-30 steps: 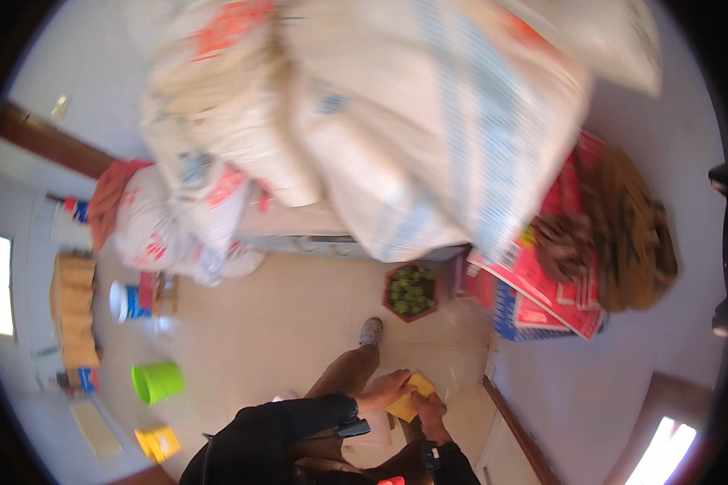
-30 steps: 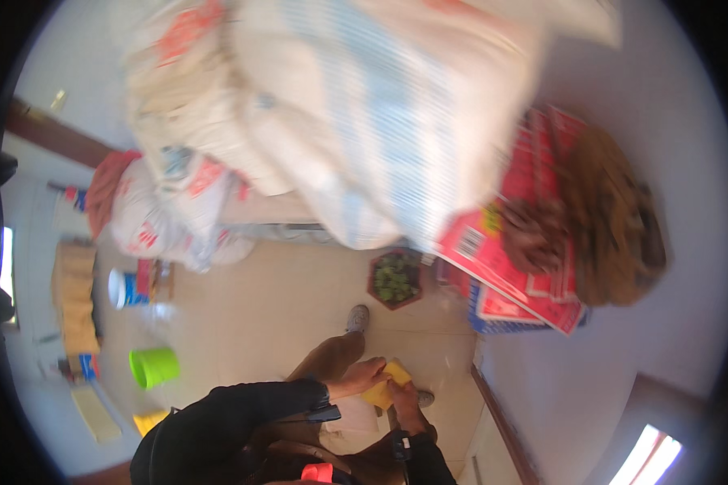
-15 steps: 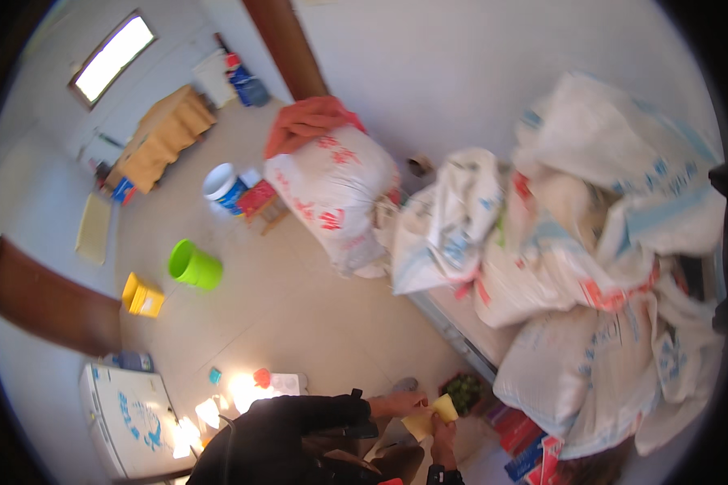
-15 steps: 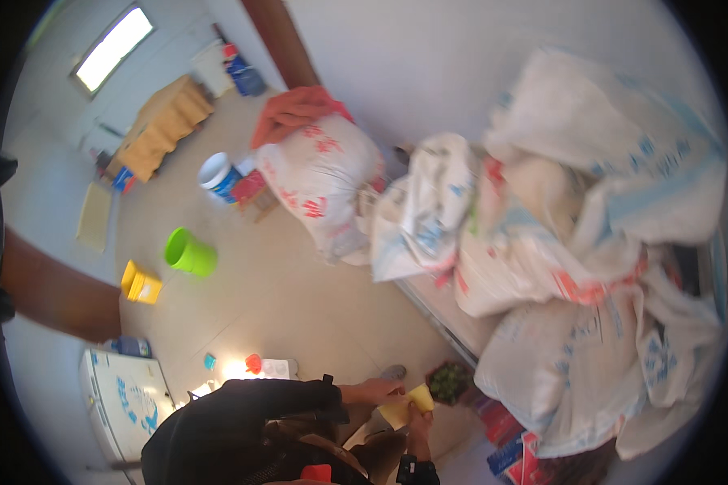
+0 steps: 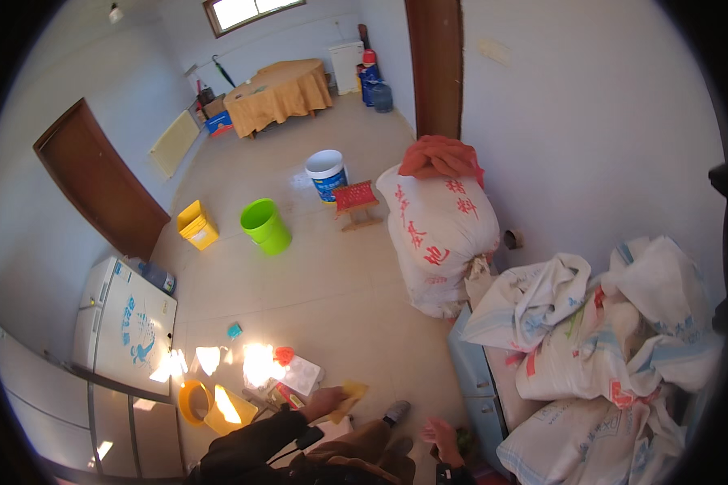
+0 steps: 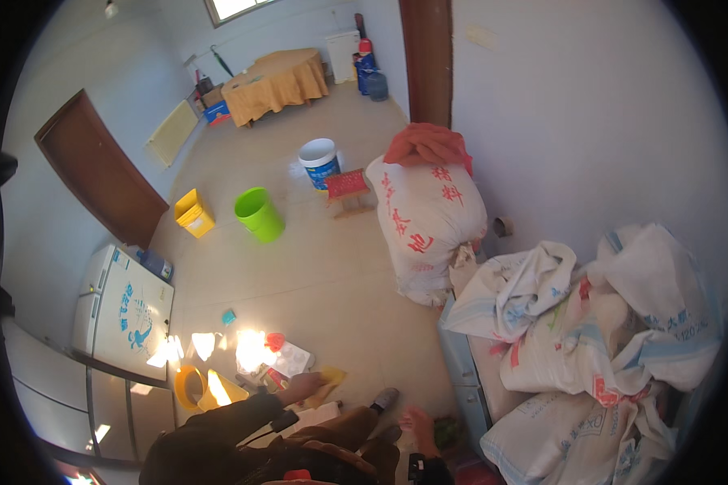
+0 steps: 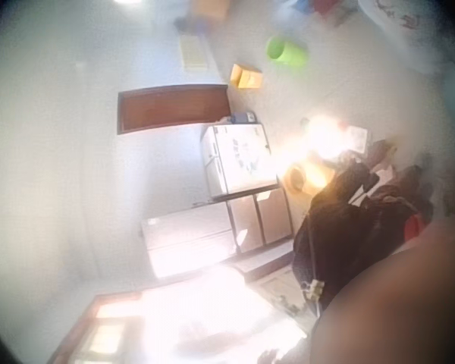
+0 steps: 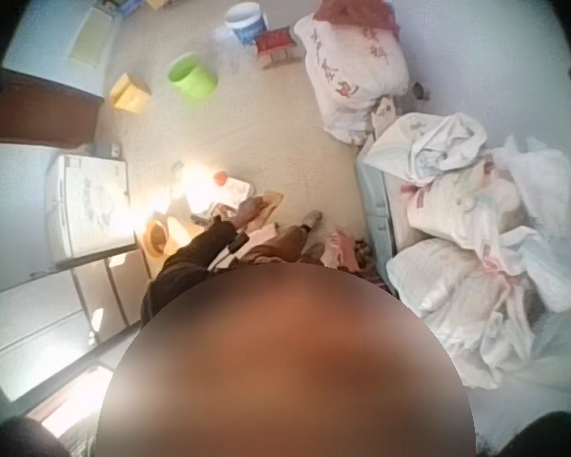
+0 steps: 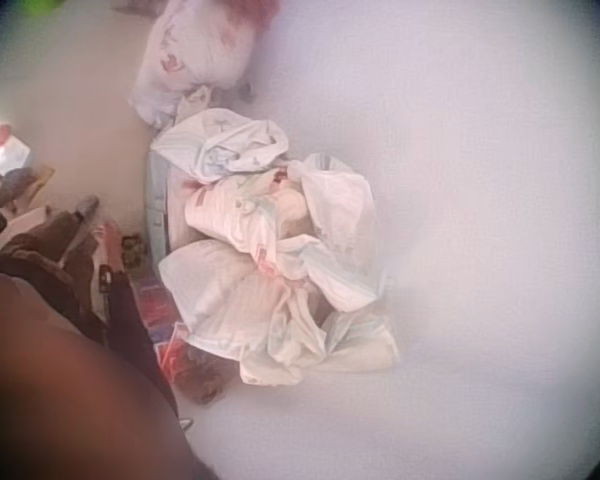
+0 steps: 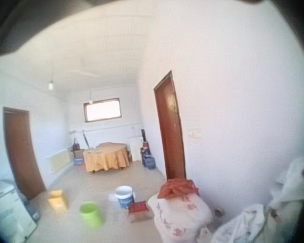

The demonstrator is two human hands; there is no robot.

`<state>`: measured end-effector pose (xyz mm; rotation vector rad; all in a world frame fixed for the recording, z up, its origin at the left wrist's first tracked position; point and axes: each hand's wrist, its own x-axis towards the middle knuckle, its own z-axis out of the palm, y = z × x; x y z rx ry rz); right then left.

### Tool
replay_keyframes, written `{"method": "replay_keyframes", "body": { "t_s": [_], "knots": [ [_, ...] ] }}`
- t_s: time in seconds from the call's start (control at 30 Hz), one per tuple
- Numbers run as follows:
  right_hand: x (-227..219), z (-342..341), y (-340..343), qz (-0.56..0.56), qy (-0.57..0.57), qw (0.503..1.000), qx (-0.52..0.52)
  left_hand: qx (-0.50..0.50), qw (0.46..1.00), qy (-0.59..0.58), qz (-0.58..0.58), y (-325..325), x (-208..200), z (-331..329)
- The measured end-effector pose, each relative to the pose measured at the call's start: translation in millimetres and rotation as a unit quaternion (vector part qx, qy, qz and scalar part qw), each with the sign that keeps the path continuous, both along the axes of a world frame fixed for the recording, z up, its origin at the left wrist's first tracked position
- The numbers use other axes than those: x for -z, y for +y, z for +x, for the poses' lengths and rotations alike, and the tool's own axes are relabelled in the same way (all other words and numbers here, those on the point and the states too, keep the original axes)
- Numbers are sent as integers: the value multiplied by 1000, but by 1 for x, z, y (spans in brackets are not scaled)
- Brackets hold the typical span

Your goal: The person wipes a white interior door with a yellow sponge, then moves to a green exterior door and wipes its surface and frame. The person dips the sponge into a yellow bucket of water mid-task and continues wiping both doors.

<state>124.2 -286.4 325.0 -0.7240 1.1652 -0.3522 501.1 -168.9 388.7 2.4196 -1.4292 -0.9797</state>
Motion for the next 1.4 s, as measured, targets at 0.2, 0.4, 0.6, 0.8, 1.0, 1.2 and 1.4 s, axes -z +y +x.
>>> {"method": "replay_keyframes", "body": {
  "t_s": [0.2, 0.4, 0.6, 0.8, 1.0, 1.2, 1.4],
  "knots": [
    [47, -63, -10, 81, 28, 994, -62, 23, 982, -162, 97, 161, 44, 94],
    [83, -23, -86, 75, 155, 963, -207, -318, 925, -28, 205, 231, 58, 122],
    [45, 139, -204, -396, 210, 699, -557, -430, 892, 43, 135, 178, 41, 189],
    [-28, 341, -263, -135, 117, 964, -198, -444, 895, -38, 26, 116, 33, 283],
    [-24, 401, -282, -98, 116, 915, -374, -491, 869, -38, 53, 102, 35, 320],
    [3, 445, -359, 13, 232, 830, -506, -613, 789, -16, 28, 94, 24, 289],
    [-10, 557, -486, -209, 224, 812, -498, -710, 701, 21, 63, 52, 5, 258]
  ]
}}
